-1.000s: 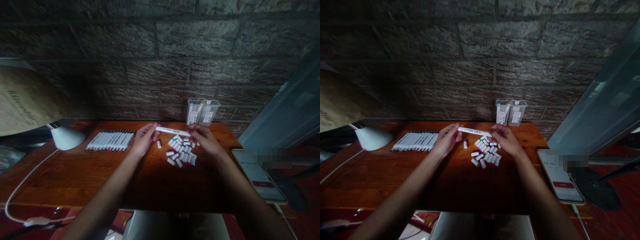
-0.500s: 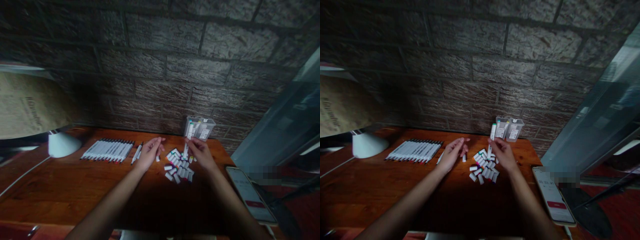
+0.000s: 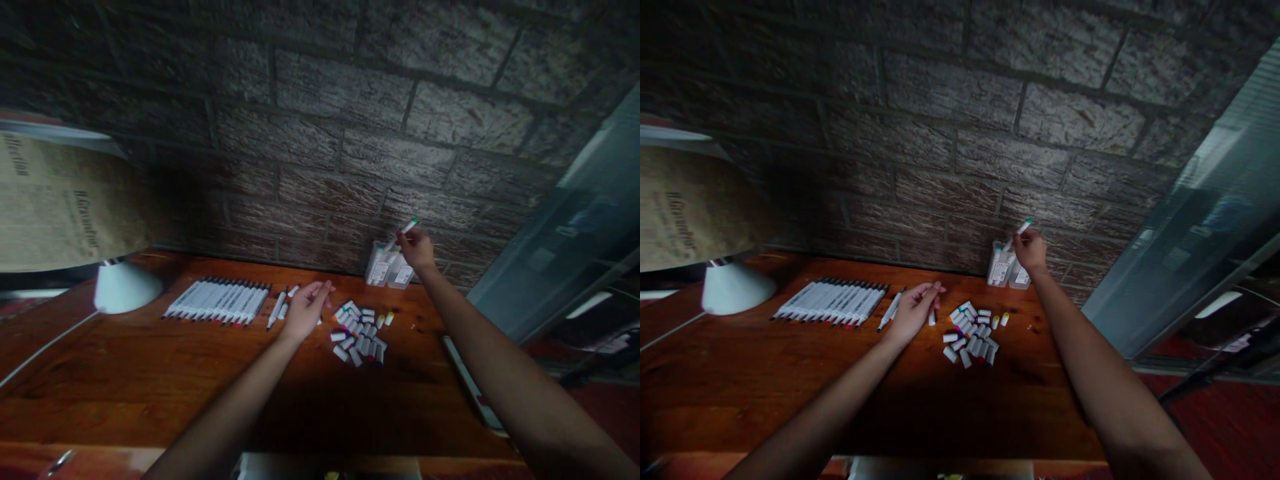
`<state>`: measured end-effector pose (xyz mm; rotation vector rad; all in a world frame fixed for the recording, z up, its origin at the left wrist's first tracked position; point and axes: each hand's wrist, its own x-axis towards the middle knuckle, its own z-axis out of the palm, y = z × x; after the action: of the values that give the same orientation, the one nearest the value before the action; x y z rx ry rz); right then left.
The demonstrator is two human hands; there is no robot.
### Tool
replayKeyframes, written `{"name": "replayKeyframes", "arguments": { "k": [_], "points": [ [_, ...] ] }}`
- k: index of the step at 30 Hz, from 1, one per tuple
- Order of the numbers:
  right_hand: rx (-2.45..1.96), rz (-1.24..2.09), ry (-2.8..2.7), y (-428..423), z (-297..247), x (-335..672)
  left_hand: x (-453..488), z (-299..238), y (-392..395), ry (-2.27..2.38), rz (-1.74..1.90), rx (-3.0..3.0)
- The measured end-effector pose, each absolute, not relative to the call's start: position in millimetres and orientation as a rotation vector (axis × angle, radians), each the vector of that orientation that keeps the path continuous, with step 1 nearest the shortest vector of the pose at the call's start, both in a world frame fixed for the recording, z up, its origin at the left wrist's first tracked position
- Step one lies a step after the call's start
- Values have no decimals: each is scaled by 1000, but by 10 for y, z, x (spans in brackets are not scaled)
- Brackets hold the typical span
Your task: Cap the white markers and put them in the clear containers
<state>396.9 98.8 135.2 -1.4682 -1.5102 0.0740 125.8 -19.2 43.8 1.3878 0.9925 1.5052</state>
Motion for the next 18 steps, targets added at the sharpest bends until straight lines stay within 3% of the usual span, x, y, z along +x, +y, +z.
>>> {"name": "replayKeyframes", "arguments": {
  "k": [10,18],
  "points": [
    [-1829,-219,-1759,859,1209,3701,1250,338,-136,1025,1464,1465],
    [-1691,-226,-1807,848,1185,3786,1254,361,-143,1054,1465,1452]
  ]
}}
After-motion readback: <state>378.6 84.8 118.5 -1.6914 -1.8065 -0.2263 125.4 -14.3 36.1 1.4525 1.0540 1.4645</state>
